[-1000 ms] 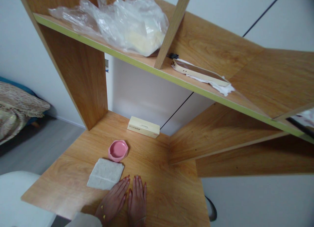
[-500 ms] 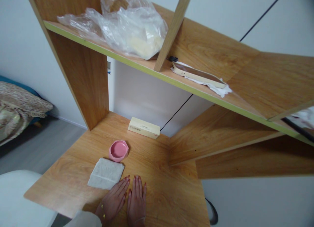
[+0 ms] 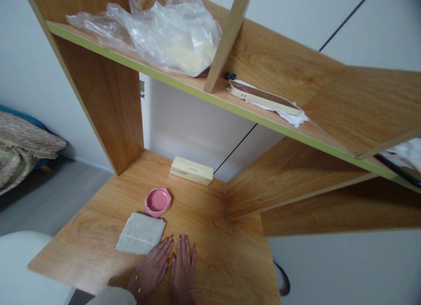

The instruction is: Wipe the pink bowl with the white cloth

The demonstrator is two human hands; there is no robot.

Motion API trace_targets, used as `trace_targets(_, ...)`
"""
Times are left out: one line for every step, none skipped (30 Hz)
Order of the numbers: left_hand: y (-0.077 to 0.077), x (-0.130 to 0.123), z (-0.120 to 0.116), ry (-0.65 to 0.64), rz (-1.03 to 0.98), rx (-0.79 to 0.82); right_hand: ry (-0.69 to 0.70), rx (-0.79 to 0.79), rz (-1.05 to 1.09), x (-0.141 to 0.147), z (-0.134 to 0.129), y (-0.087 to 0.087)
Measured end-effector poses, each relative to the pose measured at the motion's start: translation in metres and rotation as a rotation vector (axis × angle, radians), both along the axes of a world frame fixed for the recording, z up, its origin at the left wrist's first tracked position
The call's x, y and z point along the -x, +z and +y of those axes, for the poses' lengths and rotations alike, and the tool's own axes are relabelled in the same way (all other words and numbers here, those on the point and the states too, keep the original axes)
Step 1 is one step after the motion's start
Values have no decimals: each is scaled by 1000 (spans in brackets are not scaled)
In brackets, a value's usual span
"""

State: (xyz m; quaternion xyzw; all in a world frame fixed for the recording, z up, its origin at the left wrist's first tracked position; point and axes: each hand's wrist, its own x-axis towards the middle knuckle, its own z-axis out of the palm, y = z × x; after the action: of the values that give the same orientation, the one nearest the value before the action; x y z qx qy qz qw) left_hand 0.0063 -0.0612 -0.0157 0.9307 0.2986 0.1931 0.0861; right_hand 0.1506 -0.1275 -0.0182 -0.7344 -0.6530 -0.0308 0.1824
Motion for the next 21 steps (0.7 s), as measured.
trace_targets(-2,0,-1,2,-2,-11,-7,-6,8,1,0,0)
trace_targets(-3,0,-1,7,-1,-18,-11,-12,17,2,0,1)
trace_targets(-3,-1,-2,10,0,-23,-20,-19,30,3,1,1)
trace_targets(-3,-1,-2,12,-2,-27,-37,-27,48,5,1,2)
trace_targets(-2,-2,-3,14,-3,-29,-60,-38,69,8,2,2)
trace_targets(-1,-2,-3,16,-2,-27,-90,-53,92,10,3,3)
trace_targets(-1,-2,-3,17,1,-21,-114,-67,113,12,4,3)
trace_targets(1,-2,-3,20,5,-14,-130,-79,130,14,4,3)
trace_targets(2,-2,-3,25,9,-6,-137,-92,139,16,5,3)
trace_targets(4,-2,-3,27,13,5,-135,-101,142,16,5,3)
trace_targets(5,-2,-3,25,15,16,-135,-108,141,16,5,3)
trace_targets(7,-2,-3,20,15,24,-138,-114,137,15,5,2)
trace_targets(9,-1,-2,11,13,28,-129,-111,128,13,4,2)
trace_targets(10,-1,-2,4,11,31,-110,-99,116,10,3,1)
trace_targets(11,0,-1,-5,8,32,-83,-82,103,8,3,1)
trace_targets(11,0,-1,-6,-1,29,-59,-65,92,5,2,1)
trace_targets(11,0,0,-5,-14,27,-37,-50,84,4,1,2)
trace_targets(10,1,0,-4,-29,33,-18,-38,81,3,1,2)
trace_targets(9,1,0,-4,-44,46,-17,-35,86,4,2,3)
trace_targets(9,1,1,2,-61,62,-34,-41,99,5,2,3)
trace_targets(10,1,1,7,-75,80,-56,-53,115,7,3,4)
